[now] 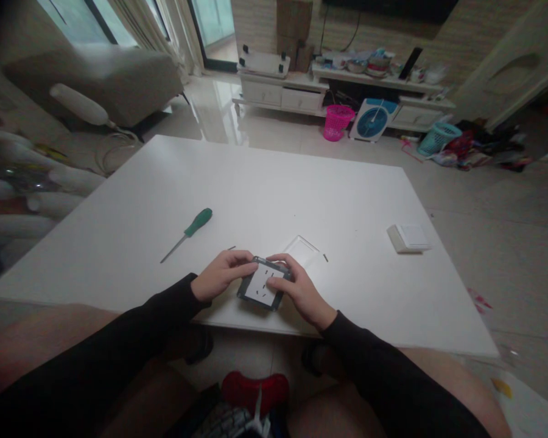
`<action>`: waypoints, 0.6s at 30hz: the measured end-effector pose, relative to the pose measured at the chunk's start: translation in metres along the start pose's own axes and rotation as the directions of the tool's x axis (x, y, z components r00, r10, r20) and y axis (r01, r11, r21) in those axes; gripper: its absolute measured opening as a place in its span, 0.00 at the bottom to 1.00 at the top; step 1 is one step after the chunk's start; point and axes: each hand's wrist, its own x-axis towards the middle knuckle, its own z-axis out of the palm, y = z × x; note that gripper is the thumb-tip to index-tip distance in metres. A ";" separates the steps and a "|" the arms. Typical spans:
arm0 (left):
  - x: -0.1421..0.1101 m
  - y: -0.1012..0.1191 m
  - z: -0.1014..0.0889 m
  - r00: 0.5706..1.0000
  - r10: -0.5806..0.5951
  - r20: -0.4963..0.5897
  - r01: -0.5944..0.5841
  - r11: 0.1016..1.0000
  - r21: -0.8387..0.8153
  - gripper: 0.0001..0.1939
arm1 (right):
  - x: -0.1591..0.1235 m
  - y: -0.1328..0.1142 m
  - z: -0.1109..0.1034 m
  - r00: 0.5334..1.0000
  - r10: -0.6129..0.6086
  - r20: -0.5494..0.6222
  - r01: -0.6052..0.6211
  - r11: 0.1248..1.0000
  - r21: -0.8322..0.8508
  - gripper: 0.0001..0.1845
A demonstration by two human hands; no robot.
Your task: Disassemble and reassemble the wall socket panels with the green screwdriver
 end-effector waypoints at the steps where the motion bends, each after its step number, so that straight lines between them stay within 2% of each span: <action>1: 0.000 0.000 0.000 1.000 0.001 -0.011 -0.001 1.000 0.004 0.21 | 0.000 0.000 0.000 1.000 -0.006 0.005 0.006 1.000 -0.018 0.23; 4: 0.001 -0.001 -0.001 0.999 0.004 -0.051 -0.003 1.000 0.010 0.21 | -0.001 0.000 0.001 1.000 -0.030 0.006 0.031 0.997 -0.074 0.28; 7: 0.001 -0.001 -0.002 0.996 -0.006 -0.089 0.007 1.000 0.019 0.23 | -0.003 -0.001 0.002 0.987 -0.151 -0.058 0.131 0.956 -0.263 0.44; 8: 0.002 -0.001 -0.003 0.995 -0.016 -0.097 0.018 1.000 0.016 0.24 | -0.004 -0.003 0.002 0.972 -0.227 -0.057 0.191 0.908 -0.373 0.49; 10: 0.002 -0.001 -0.003 0.994 -0.041 -0.101 0.041 0.999 0.004 0.25 | -0.006 -0.006 0.001 0.924 -0.380 0.045 0.332 0.736 -0.590 0.54; 13: 0.002 -0.002 -0.003 0.992 -0.061 -0.107 0.061 0.998 -0.004 0.27 | -0.007 -0.011 -0.001 0.847 -0.467 0.254 0.484 0.479 -0.733 0.53; 15: 0.002 -0.004 -0.004 0.992 -0.069 -0.109 0.070 0.998 0.002 0.27 | -0.007 -0.013 -0.002 0.819 -0.475 0.322 0.524 0.391 -0.757 0.51; 18: 0.003 -0.005 -0.005 0.993 -0.072 -0.098 0.074 0.997 0.012 0.27 | -0.006 -0.017 -0.002 0.803 -0.467 0.370 0.549 0.337 -0.765 0.49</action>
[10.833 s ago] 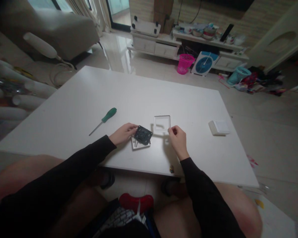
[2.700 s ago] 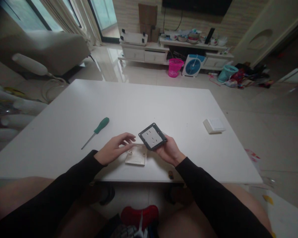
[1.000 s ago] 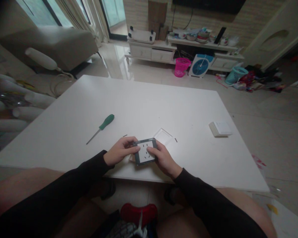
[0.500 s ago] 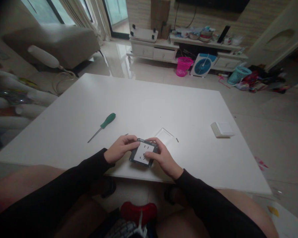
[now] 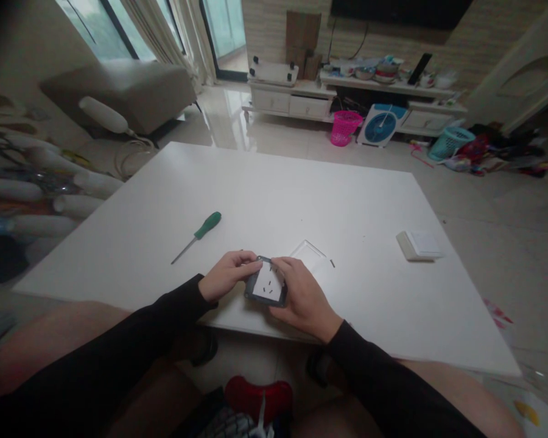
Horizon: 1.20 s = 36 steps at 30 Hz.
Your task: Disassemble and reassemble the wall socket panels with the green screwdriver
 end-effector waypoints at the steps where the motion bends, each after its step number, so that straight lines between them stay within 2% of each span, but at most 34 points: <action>1: 0.001 0.000 -0.001 1.000 0.004 0.009 -0.004 1.000 0.009 0.27 | 0.001 0.000 -0.001 1.000 -0.002 0.003 0.002 1.000 -0.003 0.49; 6: 0.001 0.004 -0.006 0.998 0.037 0.047 -0.040 0.997 0.061 0.25 | 0.003 -0.001 -0.006 1.000 0.021 0.000 -0.021 1.000 0.019 0.46; 11: 0.001 0.003 -0.006 0.997 0.039 0.070 -0.042 0.999 0.034 0.25 | 0.004 -0.001 -0.008 0.999 0.029 0.016 -0.029 0.999 0.033 0.44; 15: 0.003 0.002 -0.010 0.994 0.041 0.102 -0.041 0.999 0.007 0.22 | 0.006 0.003 -0.011 0.997 0.055 -0.062 -0.054 0.998 0.012 0.40; 17: 0.002 0.005 -0.015 0.994 0.092 0.053 -0.097 0.991 0.092 0.22 | 0.006 0.007 -0.012 0.986 0.123 -0.111 -0.123 0.992 0.006 0.37; 19: 0.001 0.007 -0.021 0.982 0.186 0.004 -0.180 0.941 0.287 0.24 | 0.006 0.010 -0.012 0.971 0.207 -0.121 -0.207 0.978 0.018 0.33; 20: 0.000 0.008 -0.023 0.973 0.228 0.013 -0.215 0.894 0.393 0.27 | 0.005 0.011 -0.010 0.966 0.236 -0.108 -0.235 0.972 0.025 0.32; 22: -0.002 0.006 -0.027 0.960 0.264 0.097 -0.272 0.785 0.556 0.36 | 0.003 0.013 -0.006 0.964 0.257 -0.063 -0.255 0.966 0.042 0.31; 24: -0.003 0.000 -0.029 0.947 0.257 0.195 -0.321 0.690 0.649 0.46 | 0.001 0.013 -0.001 0.970 0.243 -0.011 -0.242 0.969 0.049 0.33; 26: -0.003 -0.008 -0.030 0.934 0.242 0.264 -0.358 0.610 0.707 0.52 | 0.000 0.013 0.004 0.976 0.213 0.039 -0.215 0.976 0.043 0.34; 31: -0.003 -0.022 -0.031 0.922 0.192 0.336 -0.386 0.500 0.775 0.55 | -0.001 0.014 0.012 0.983 0.131 0.127 -0.135 0.991 0.022 0.36; 36: -0.004 -0.020 -0.029 0.926 0.133 0.354 -0.375 0.438 0.817 0.47 | -0.002 0.022 0.019 0.979 0.136 0.152 -0.139 0.990 0.013 0.36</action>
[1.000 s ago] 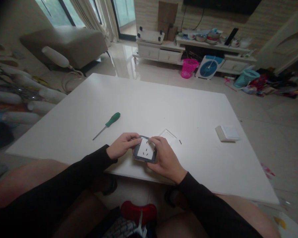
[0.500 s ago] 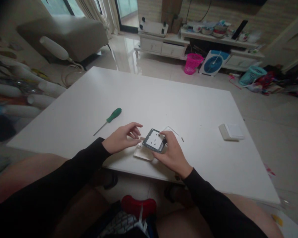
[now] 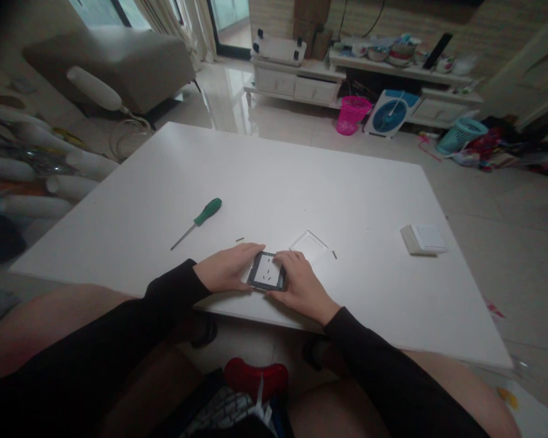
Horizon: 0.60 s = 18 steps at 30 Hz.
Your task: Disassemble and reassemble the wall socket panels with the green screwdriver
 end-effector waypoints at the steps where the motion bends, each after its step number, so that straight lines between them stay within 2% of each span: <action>1: 0.000 0.001 0.000 1.000 -0.006 0.013 0.006 1.000 0.004 0.46 | 0.000 0.001 0.002 1.000 0.001 0.002 -0.001 1.000 -0.004 0.35; 9: 0.001 0.002 -0.001 1.000 -0.009 0.022 0.009 1.000 0.006 0.39 | -0.001 -0.001 0.005 0.999 0.027 0.039 -0.024 0.997 -0.072 0.35; 18: 0.001 0.004 -0.004 0.998 -0.033 0.044 0.031 0.999 0.040 0.39 | 0.000 -0.004 0.002 0.999 0.053 0.003 -0.053 0.998 -0.045 0.38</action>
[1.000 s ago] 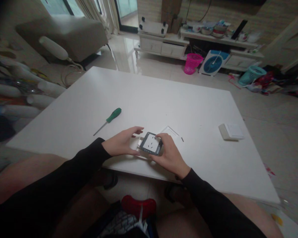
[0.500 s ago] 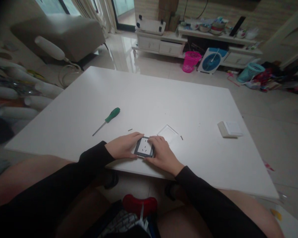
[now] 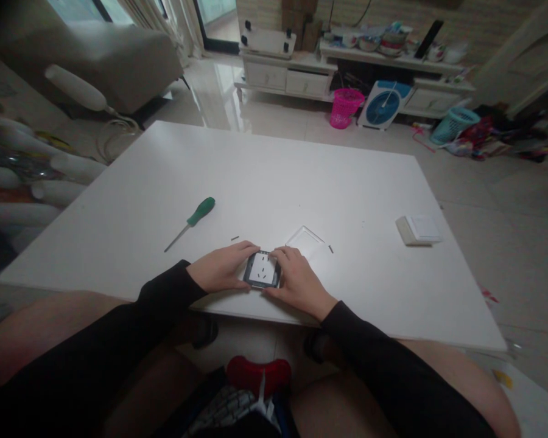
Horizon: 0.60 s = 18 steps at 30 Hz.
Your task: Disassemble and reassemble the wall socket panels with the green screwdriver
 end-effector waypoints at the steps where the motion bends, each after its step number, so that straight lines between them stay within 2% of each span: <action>1: 0.000 0.000 0.000 1.000 -0.001 0.005 0.001 1.000 -0.001 0.39 | 0.000 -0.001 -0.001 1.000 0.005 0.002 -0.005 1.000 0.004 0.37; 10: 0.000 0.004 -0.004 0.999 -0.013 0.049 0.010 0.998 0.057 0.36 | 0.002 -0.004 -0.005 1.000 0.022 0.021 -0.023 0.999 0.037 0.35; 18: -0.001 0.006 -0.007 1.000 0.017 0.024 -0.019 0.998 0.068 0.35 | -0.004 -0.009 -0.005 0.999 0.049 0.019 -0.049 0.999 0.011 0.36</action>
